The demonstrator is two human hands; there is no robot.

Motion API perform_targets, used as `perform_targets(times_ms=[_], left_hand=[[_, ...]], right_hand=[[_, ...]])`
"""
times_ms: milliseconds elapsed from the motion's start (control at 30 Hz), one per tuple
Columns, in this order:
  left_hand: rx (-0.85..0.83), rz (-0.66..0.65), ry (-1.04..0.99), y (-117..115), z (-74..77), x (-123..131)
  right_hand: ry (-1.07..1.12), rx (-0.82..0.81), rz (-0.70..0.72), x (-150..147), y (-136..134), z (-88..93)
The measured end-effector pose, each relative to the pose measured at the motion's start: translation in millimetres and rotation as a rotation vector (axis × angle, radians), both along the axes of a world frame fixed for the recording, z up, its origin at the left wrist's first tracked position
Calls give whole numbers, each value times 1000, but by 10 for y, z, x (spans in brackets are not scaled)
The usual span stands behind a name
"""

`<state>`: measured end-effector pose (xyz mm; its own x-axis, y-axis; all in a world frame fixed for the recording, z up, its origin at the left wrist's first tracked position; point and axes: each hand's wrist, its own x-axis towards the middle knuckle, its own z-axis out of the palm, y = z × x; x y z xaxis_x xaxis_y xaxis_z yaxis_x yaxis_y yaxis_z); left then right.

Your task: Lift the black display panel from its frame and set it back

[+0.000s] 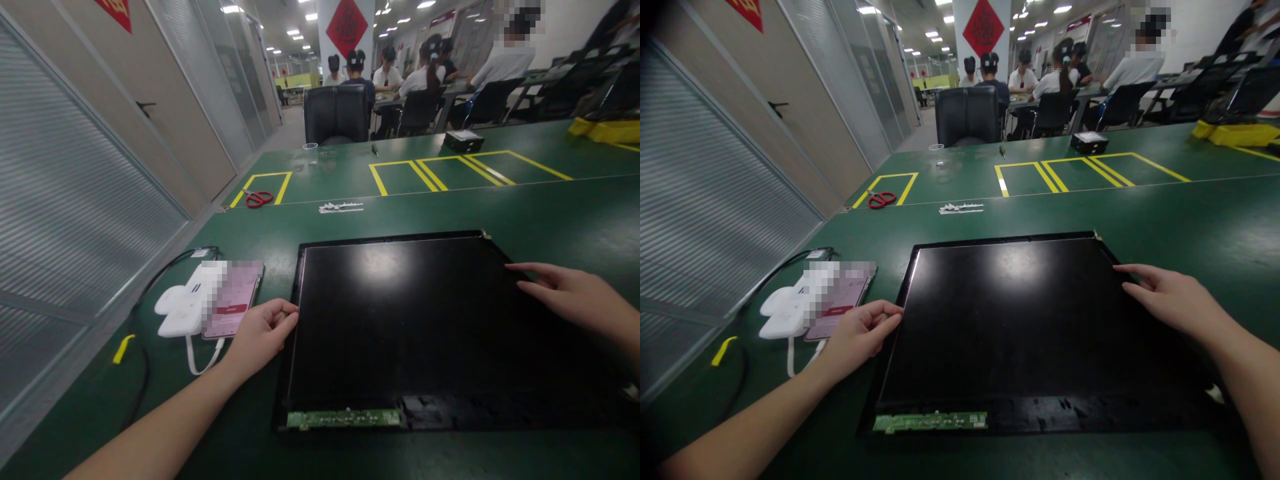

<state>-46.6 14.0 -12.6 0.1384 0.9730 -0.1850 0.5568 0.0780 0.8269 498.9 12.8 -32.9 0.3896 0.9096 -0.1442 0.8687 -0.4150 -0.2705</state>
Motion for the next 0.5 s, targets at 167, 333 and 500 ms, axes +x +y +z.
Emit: perform_targets(times_ms=[167, 333, 500], left_hand=[[11, -11, 22, -9, -4, -8], [14, -18, 35, -8, -5, -14], [9, -19, 40, -8, 7, -1]], right_hand=[[-1, 11, 3, 23, 15, -23], [-8, 84, 47, 113, 32, -106], [-4, 77, 50, 86, 23, -74]])
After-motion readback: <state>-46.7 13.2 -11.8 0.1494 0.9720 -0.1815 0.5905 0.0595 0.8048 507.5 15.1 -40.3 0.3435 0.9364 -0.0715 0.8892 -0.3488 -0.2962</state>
